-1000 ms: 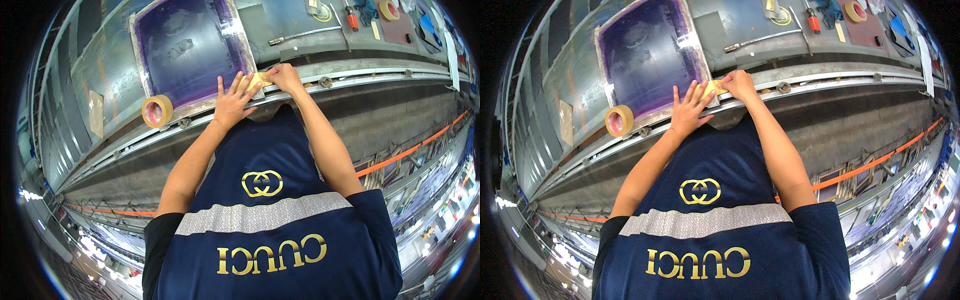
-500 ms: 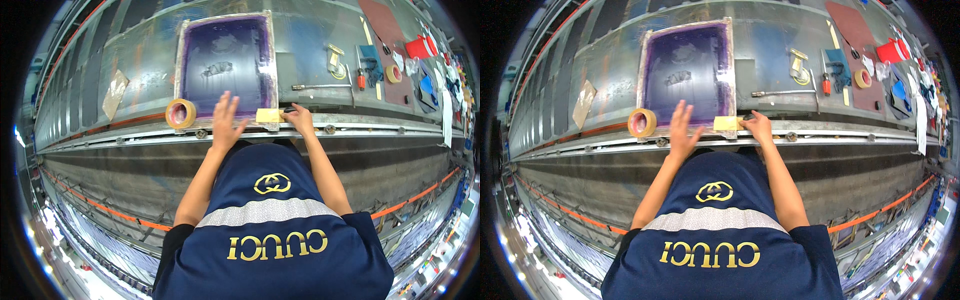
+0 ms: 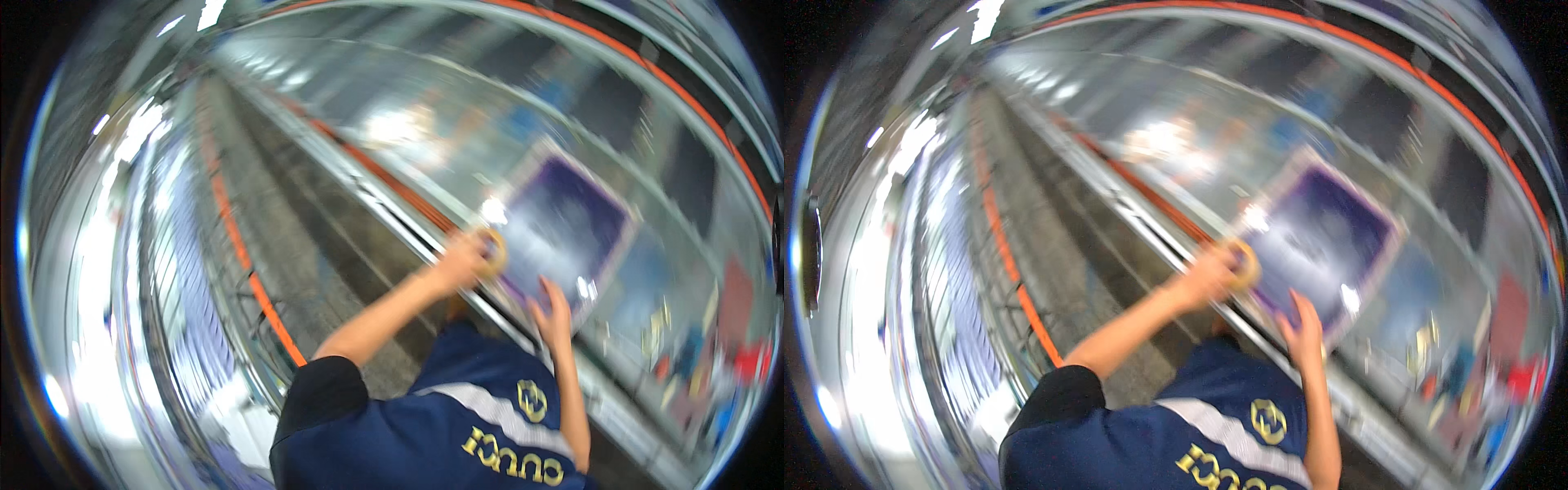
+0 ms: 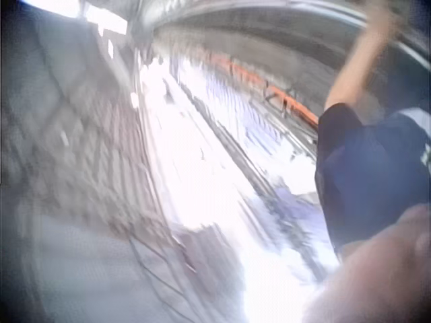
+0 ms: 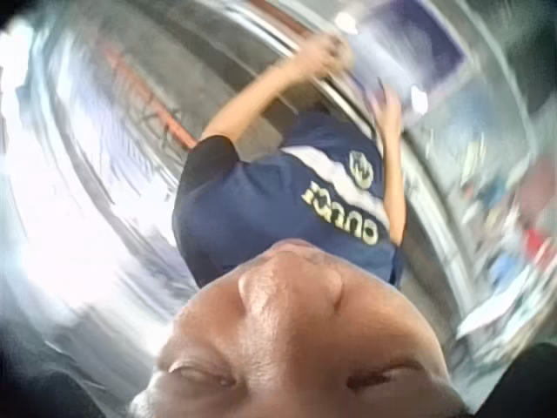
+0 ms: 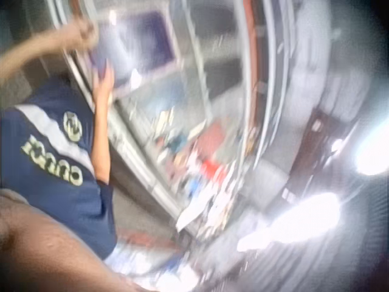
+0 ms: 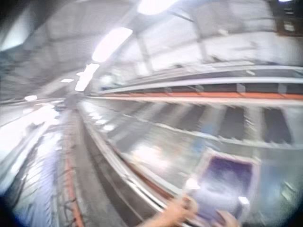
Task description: The person assembles a screen frame by inserting metal rods into the corners and securing them. Then the person applies masking tape along the edges of the frame to seal the screen mesh.
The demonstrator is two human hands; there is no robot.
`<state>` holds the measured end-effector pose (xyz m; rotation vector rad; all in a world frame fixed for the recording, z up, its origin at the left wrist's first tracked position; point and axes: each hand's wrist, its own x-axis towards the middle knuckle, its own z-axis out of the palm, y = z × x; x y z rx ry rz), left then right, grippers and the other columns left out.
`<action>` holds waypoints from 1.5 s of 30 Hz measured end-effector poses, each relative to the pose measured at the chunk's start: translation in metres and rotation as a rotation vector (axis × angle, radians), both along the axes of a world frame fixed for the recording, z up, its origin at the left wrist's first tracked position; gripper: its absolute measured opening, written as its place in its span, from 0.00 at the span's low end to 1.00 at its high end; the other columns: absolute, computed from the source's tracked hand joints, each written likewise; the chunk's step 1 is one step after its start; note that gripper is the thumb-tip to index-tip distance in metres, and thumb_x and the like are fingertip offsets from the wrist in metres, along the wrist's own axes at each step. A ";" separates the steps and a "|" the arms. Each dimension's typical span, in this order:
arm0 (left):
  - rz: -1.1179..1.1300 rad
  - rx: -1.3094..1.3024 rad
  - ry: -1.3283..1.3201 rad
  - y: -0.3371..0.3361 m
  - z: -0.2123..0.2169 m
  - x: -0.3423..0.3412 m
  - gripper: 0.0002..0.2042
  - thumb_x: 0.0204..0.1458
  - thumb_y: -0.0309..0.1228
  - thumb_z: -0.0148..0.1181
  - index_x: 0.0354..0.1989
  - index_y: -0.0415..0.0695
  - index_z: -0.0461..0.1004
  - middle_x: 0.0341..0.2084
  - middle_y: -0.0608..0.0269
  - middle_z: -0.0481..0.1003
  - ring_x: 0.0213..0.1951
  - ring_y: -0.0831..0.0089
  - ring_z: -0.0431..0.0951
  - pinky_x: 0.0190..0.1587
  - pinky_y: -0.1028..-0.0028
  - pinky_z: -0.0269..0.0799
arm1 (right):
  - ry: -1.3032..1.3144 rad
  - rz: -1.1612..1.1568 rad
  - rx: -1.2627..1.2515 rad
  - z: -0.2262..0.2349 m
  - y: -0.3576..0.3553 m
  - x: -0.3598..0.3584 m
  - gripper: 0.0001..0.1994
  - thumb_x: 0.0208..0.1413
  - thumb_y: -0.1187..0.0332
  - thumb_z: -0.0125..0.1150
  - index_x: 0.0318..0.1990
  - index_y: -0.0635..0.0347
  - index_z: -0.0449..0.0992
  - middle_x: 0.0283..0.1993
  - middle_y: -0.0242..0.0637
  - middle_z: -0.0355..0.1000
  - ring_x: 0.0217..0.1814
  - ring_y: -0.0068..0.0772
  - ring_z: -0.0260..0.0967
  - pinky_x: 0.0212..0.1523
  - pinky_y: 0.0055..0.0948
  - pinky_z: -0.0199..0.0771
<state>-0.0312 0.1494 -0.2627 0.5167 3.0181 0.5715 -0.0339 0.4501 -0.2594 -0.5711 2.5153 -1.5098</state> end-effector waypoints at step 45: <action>0.333 0.356 -0.206 0.004 0.052 0.049 0.23 0.46 0.50 0.72 0.36 0.41 0.82 0.30 0.51 0.80 0.37 0.53 0.80 0.43 0.61 0.75 | -0.798 -0.099 -0.651 0.016 -0.018 -0.007 0.23 0.59 0.68 0.67 0.58 0.72 0.73 0.49 0.39 0.78 0.47 0.25 0.74 0.50 0.25 0.73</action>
